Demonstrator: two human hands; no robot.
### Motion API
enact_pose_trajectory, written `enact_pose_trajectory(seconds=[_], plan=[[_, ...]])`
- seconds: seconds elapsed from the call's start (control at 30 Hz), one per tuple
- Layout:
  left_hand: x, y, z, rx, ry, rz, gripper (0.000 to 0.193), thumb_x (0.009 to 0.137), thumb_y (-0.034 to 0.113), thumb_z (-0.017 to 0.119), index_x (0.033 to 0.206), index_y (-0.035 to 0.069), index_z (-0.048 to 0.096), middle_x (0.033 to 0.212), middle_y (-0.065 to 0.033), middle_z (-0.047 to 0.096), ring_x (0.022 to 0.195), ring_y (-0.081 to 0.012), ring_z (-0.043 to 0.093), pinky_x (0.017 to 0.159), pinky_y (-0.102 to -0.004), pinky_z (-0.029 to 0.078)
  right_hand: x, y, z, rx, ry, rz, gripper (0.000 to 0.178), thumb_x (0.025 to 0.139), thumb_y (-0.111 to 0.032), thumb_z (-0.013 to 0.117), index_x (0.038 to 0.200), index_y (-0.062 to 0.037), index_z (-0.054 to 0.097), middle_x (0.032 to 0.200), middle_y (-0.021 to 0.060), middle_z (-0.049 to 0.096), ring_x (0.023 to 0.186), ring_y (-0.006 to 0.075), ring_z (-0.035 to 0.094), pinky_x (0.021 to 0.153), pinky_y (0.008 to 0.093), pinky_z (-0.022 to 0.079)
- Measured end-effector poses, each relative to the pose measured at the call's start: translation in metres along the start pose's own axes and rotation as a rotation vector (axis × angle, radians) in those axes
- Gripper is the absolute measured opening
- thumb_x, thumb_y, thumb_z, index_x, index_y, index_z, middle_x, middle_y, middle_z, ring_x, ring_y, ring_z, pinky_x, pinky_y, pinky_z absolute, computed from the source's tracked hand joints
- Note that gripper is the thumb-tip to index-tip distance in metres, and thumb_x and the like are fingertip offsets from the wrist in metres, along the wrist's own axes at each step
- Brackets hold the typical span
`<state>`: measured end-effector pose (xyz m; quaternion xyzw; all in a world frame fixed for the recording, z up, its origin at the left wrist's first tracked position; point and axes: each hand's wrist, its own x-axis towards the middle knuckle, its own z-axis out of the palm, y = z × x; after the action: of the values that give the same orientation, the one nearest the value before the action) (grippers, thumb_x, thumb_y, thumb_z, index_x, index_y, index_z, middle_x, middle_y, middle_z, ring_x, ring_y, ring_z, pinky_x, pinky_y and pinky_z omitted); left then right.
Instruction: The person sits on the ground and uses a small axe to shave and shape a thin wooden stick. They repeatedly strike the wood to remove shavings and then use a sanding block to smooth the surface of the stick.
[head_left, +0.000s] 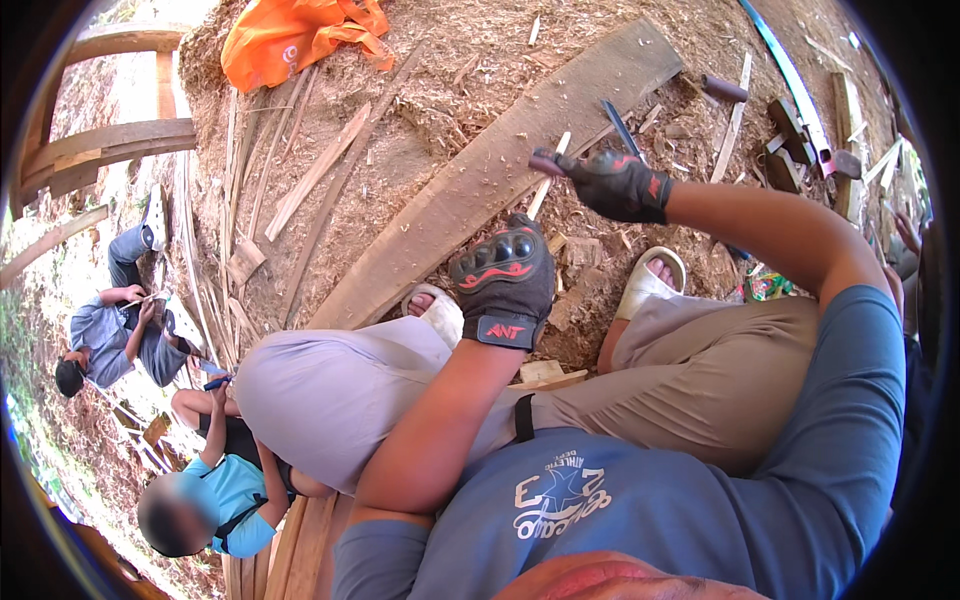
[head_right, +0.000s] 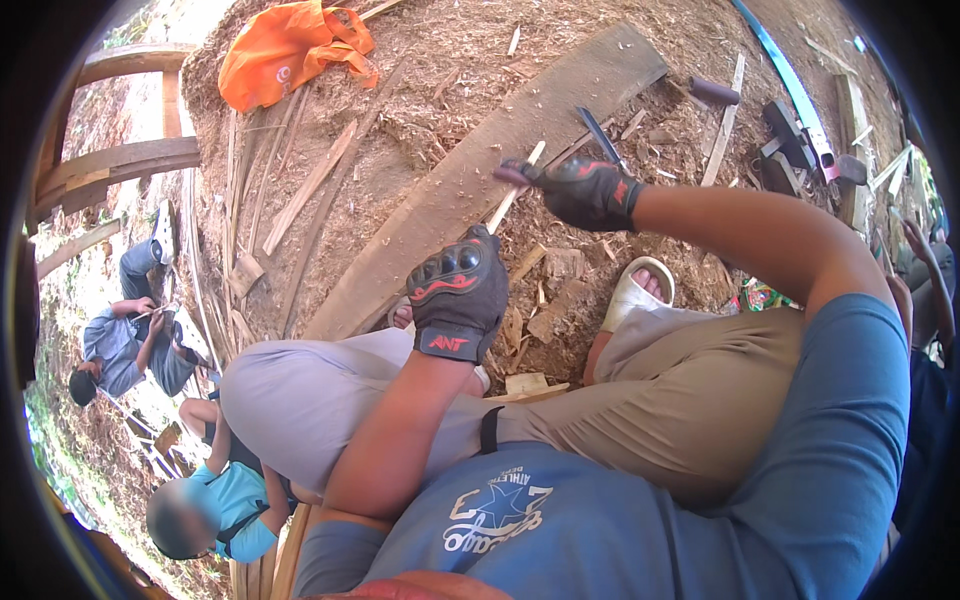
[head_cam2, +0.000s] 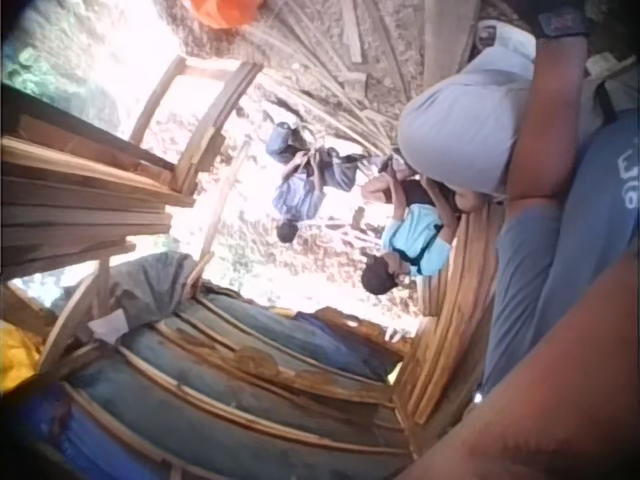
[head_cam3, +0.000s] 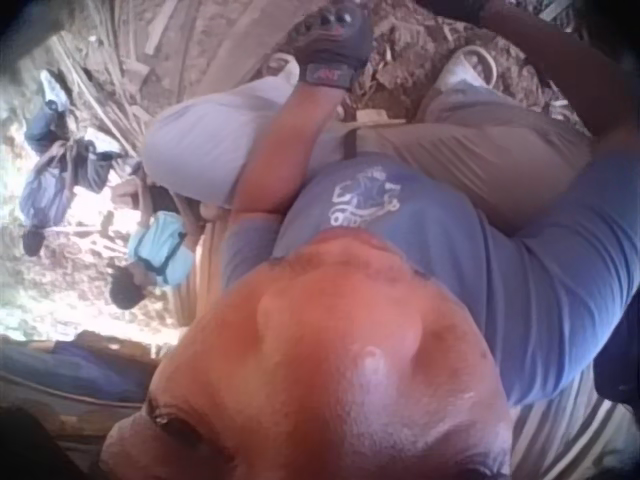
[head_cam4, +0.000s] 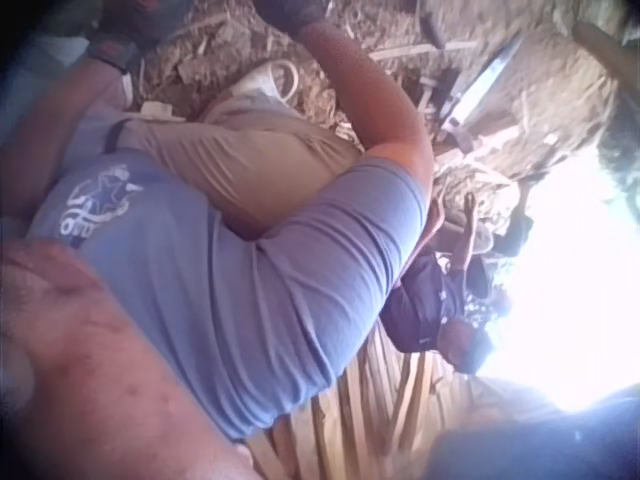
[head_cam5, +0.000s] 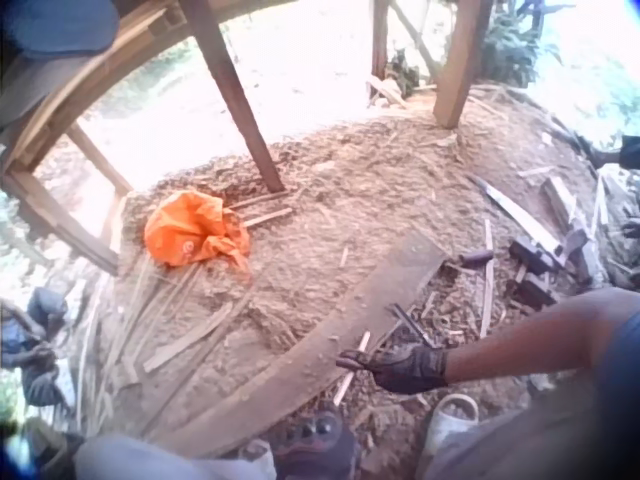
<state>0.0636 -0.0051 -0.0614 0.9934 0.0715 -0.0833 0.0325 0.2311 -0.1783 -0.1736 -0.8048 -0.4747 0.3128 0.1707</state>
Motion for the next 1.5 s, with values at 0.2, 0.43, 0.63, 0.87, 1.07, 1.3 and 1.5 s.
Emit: enact_pose_trajectory(seconds=[0.2,0.43,0.63,0.87,1.07,1.3,1.5], plan=[[0.006,0.007,-0.004,-0.074,-0.192,-0.062,0.016,0.097,0.027,0.063,0.093,0.013,0.07,0.076,-0.012,0.073,0.069,-0.0342,0.072,0.059,-0.0482,0.054,-0.002,0.056,0.009,-0.058,-0.041,0.135,0.062,0.1,-0.009,0.047,0.161,-0.0194,0.038,0.082,0.0162,0.069,0.063,0.03,0.066,0.058,0.0459,0.054],[0.006,0.002,-0.007,-0.074,-0.207,-0.103,0.016,0.096,0.026,0.063,0.093,0.012,0.07,0.078,-0.0127,0.073,0.073,-0.0354,0.073,0.063,-0.0485,0.056,-0.008,-0.006,0.001,-0.018,-0.057,-0.055,0.068,0.101,-0.011,0.045,0.165,-0.0218,0.029,0.074,0.0159,0.065,0.061,0.0296,0.067,0.054,0.0462,0.054],[0.016,0.006,-0.021,-0.168,-0.211,-0.069,0.017,0.096,0.027,0.062,0.094,0.012,0.07,0.078,-0.0135,0.073,0.074,-0.0362,0.073,0.066,-0.0495,0.056,0.007,0.056,0.019,-0.186,-0.013,0.042,0.063,0.099,-0.013,0.049,0.16,-0.0103,0.034,0.083,0.0173,0.069,0.069,0.0315,0.07,0.06,0.0446,0.056],[0.015,0.008,-0.021,-0.201,-0.282,-0.141,0.025,0.101,0.031,0.058,0.096,0.01,0.071,0.084,-0.0155,0.075,0.079,-0.0398,0.074,0.071,-0.0526,0.057,-0.004,0.03,-0.017,-0.093,-0.085,0.119,0.067,0.1,-0.01,0.048,0.164,-0.023,0.031,0.087,0.0168,0.071,0.07,0.0317,0.07,0.063,0.0454,0.056],[0.018,-0.005,-0.019,-0.277,-0.255,-0.182,0.033,0.105,0.032,0.052,0.096,0.007,0.072,0.088,-0.021,0.073,0.086,-0.0454,0.071,0.076,-0.0561,0.055,-0.007,-0.011,-0.012,0.077,0.024,-0.116,0.064,0.1,-0.014,0.048,0.163,-0.0161,0.034,0.08,0.0164,0.069,0.066,0.032,0.068,0.059,0.0466,0.055],[0.025,-0.007,-0.022,-0.342,-0.355,-0.196,0.041,0.106,0.036,0.048,0.096,0.004,0.072,0.095,-0.0249,0.072,0.093,-0.0466,0.07,0.082,-0.0567,0.054,0.008,0.058,0.004,-0.227,-0.119,0.122,0.047,0.099,-0.014,0.048,0.146,-0.0105,0.048,0.084,0.0162,0.07,0.073,0.0323,0.071,0.06,0.0474,0.056],[0.02,-0.019,-0.02,-0.381,-0.393,-0.231,0.042,0.104,0.035,0.046,0.097,0.003,0.073,0.097,-0.0247,0.073,0.094,-0.0466,0.069,0.085,-0.0551,0.053,-0.001,-0.004,-0.032,-0.124,-0.222,0.119,0.071,0.102,-0.014,0.043,0.169,-0.0207,0.019,0.099,0.0223,0.072,0.082,0.0355,0.073,0.077,0.0496,0.056]])
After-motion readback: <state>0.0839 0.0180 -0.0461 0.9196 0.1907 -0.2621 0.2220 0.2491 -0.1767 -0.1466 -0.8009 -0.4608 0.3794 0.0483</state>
